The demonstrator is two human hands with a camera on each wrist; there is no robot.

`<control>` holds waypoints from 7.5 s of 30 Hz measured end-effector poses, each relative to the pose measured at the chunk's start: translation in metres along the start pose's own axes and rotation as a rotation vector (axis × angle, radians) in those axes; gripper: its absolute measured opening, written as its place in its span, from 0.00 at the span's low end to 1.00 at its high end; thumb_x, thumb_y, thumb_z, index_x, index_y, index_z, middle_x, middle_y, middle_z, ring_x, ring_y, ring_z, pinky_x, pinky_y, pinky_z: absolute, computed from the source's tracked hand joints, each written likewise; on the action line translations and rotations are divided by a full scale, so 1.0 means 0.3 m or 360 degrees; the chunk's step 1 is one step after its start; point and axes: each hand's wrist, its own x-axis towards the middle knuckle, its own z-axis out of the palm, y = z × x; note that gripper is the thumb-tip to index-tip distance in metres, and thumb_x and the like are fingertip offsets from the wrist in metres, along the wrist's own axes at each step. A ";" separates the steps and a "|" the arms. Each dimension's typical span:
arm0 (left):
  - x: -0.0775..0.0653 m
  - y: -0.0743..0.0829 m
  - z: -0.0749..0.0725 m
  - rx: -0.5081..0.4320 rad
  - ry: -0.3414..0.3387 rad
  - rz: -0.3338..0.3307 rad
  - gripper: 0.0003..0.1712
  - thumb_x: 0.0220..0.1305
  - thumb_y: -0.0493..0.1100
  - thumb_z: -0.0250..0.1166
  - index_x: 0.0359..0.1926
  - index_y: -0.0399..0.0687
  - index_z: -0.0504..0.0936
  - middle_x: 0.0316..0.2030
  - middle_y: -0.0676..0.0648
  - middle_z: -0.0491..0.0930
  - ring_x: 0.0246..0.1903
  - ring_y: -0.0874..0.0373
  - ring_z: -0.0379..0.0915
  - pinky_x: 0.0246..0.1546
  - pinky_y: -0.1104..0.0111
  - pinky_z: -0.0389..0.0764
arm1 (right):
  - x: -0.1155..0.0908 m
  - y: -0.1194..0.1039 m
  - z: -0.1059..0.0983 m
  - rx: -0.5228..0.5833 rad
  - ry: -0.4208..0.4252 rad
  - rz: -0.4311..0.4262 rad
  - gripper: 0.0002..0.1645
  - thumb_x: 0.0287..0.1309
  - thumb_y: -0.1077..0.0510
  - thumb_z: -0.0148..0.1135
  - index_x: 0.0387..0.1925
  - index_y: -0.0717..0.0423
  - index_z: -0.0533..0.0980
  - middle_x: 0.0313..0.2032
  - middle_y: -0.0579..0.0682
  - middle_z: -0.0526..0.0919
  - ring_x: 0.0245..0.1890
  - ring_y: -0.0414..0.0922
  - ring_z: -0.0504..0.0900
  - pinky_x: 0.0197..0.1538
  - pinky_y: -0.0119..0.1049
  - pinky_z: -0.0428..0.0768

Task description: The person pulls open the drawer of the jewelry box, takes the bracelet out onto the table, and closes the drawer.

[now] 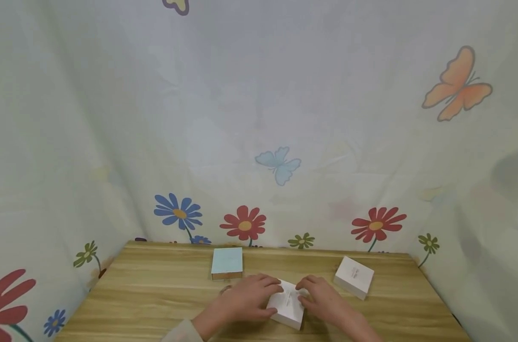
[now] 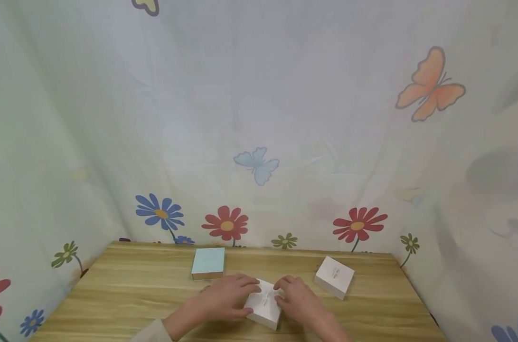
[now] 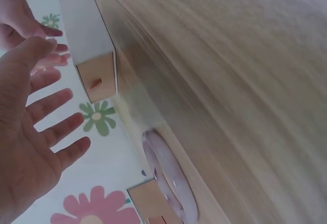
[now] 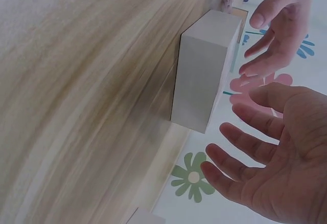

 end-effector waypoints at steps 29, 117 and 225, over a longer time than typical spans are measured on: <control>0.061 0.018 0.056 0.0046 0.0072 0.0212 0.22 0.69 0.61 0.63 0.60 0.62 0.79 0.63 0.55 0.76 0.63 0.58 0.70 0.63 0.65 0.73 | -0.014 0.071 0.011 0.0060 -0.0051 0.0074 0.10 0.64 0.56 0.68 0.45 0.55 0.81 0.47 0.51 0.82 0.48 0.56 0.82 0.51 0.52 0.80; 0.094 -0.010 0.031 0.0111 -0.0186 -0.0060 0.33 0.66 0.71 0.60 0.67 0.69 0.73 0.64 0.58 0.70 0.54 0.57 0.69 0.49 0.59 0.79 | -0.048 0.077 0.006 0.0059 0.0001 0.0093 0.13 0.59 0.60 0.70 0.46 0.58 0.81 0.44 0.52 0.84 0.46 0.54 0.83 0.50 0.50 0.81; 0.217 -0.100 0.032 0.0191 -0.0099 -0.0435 0.25 0.62 0.56 0.73 0.53 0.48 0.83 0.43 0.49 0.78 0.44 0.55 0.69 0.50 0.66 0.74 | 0.028 0.087 0.045 0.0086 0.0055 0.0121 0.11 0.60 0.63 0.69 0.44 0.60 0.82 0.43 0.55 0.86 0.46 0.55 0.84 0.49 0.51 0.81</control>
